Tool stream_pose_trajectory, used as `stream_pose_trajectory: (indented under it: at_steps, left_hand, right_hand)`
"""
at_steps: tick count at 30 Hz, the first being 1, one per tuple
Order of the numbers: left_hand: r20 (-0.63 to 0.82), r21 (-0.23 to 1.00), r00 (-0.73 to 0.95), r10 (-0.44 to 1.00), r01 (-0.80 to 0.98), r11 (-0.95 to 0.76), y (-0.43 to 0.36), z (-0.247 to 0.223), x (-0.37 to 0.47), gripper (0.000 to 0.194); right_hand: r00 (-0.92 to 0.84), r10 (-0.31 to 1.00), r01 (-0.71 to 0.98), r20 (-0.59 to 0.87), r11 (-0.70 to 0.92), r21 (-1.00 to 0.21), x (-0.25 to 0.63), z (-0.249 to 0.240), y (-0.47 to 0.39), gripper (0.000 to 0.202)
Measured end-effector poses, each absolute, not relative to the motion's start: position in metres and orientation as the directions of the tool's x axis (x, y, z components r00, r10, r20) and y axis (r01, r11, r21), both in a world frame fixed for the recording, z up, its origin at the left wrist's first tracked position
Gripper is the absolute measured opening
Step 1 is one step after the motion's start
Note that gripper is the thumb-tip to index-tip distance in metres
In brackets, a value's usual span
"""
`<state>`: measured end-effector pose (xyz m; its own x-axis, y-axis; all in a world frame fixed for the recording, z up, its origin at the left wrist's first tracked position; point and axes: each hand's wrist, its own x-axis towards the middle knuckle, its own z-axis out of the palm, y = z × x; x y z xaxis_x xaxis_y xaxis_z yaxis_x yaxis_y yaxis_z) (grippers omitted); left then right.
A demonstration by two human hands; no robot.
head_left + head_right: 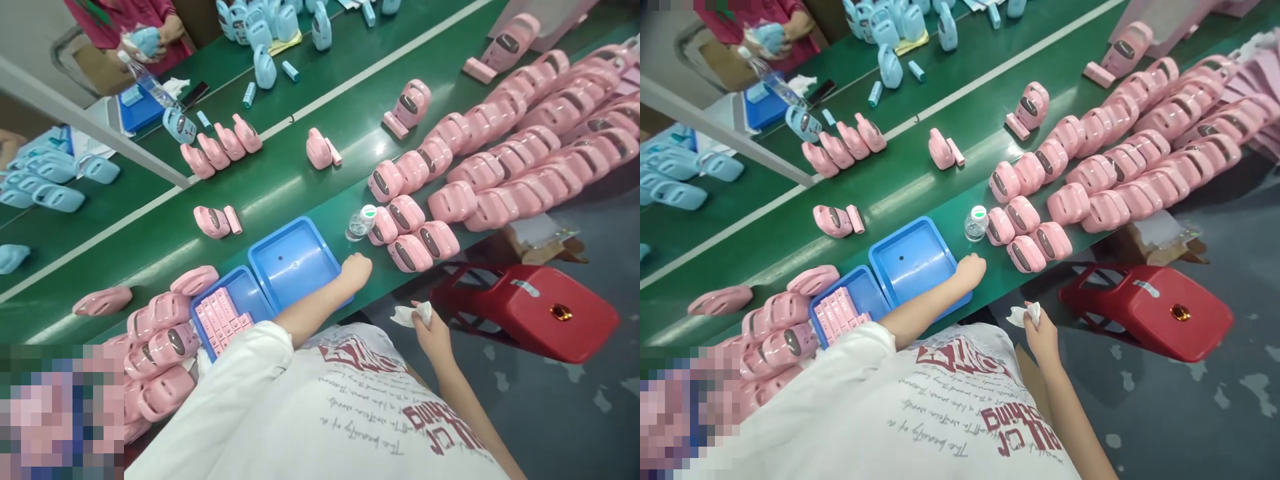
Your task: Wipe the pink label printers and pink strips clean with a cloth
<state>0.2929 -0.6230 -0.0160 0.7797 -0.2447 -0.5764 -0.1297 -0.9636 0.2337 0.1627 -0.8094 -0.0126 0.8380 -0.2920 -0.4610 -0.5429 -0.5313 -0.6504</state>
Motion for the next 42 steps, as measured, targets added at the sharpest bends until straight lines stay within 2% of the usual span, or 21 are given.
stream_pose_trajectory:
  at_steps: [7,11,18,22,27,32,35,39,41,42]
  left_hand:
    - [-0.598,0.16,0.77,-0.222,-0.156,-0.975,-0.626,-0.014,0.292,0.018]
    - [-0.614,0.156,0.758,-0.219,-0.156,-0.975,-0.628,-0.011,0.3,0.026]
    - [-0.66,0.153,0.733,-0.165,-0.084,-0.985,-0.602,-0.007,0.322,0.021]
    - [-0.623,0.168,0.762,-0.174,-0.087,-0.982,-0.61,-0.008,0.307,0.025]
    - [-0.586,0.233,0.791,-0.174,-0.041,-0.972,-0.632,-0.013,0.286,0.031]
    - [-0.553,0.392,0.826,-0.109,0.142,-0.909,-0.62,-0.011,0.289,0.023]
    - [-0.522,0.555,0.85,-0.071,0.275,-0.785,-0.588,0.003,0.283,0.017]
    - [-0.469,0.745,0.882,0.041,0.42,-0.518,-0.539,0.04,0.249,0.039]
    - [-0.451,0.851,0.885,0.115,0.465,-0.245,-0.522,0.062,0.226,0.047]
    - [-0.46,0.886,0.877,0.141,0.463,0.016,-0.517,0.073,0.216,0.05]
  right_hand:
    - [0.804,-0.283,-0.591,-0.523,-0.474,-0.653,0.17,-0.028,-0.811,0.058]
    - [0.799,-0.273,-0.599,-0.536,-0.443,-0.667,0.175,-0.033,-0.804,0.057]
    - [0.79,-0.287,-0.613,-0.543,-0.405,-0.678,0.163,-0.037,-0.805,0.057]
    - [0.775,-0.304,-0.632,-0.555,-0.38,-0.675,0.153,-0.039,-0.805,0.057]
    - [0.781,-0.301,-0.625,-0.548,-0.358,-0.694,0.148,-0.043,-0.8,0.055]
    - [0.824,-0.279,-0.566,-0.493,-0.381,-0.731,0.156,-0.038,-0.801,0.054]
    - [0.848,-0.266,-0.528,-0.459,-0.342,-0.777,0.169,-0.029,-0.801,0.054]
    - [0.866,-0.209,-0.48,-0.454,-0.093,-0.872,0.196,-0.013,-0.786,0.049]
    - [0.876,-0.129,-0.457,-0.464,0.084,-0.886,0.211,0.001,-0.769,0.049]
    - [0.882,-0.083,-0.449,-0.465,0.16,-0.879,0.219,0.009,-0.758,0.05]
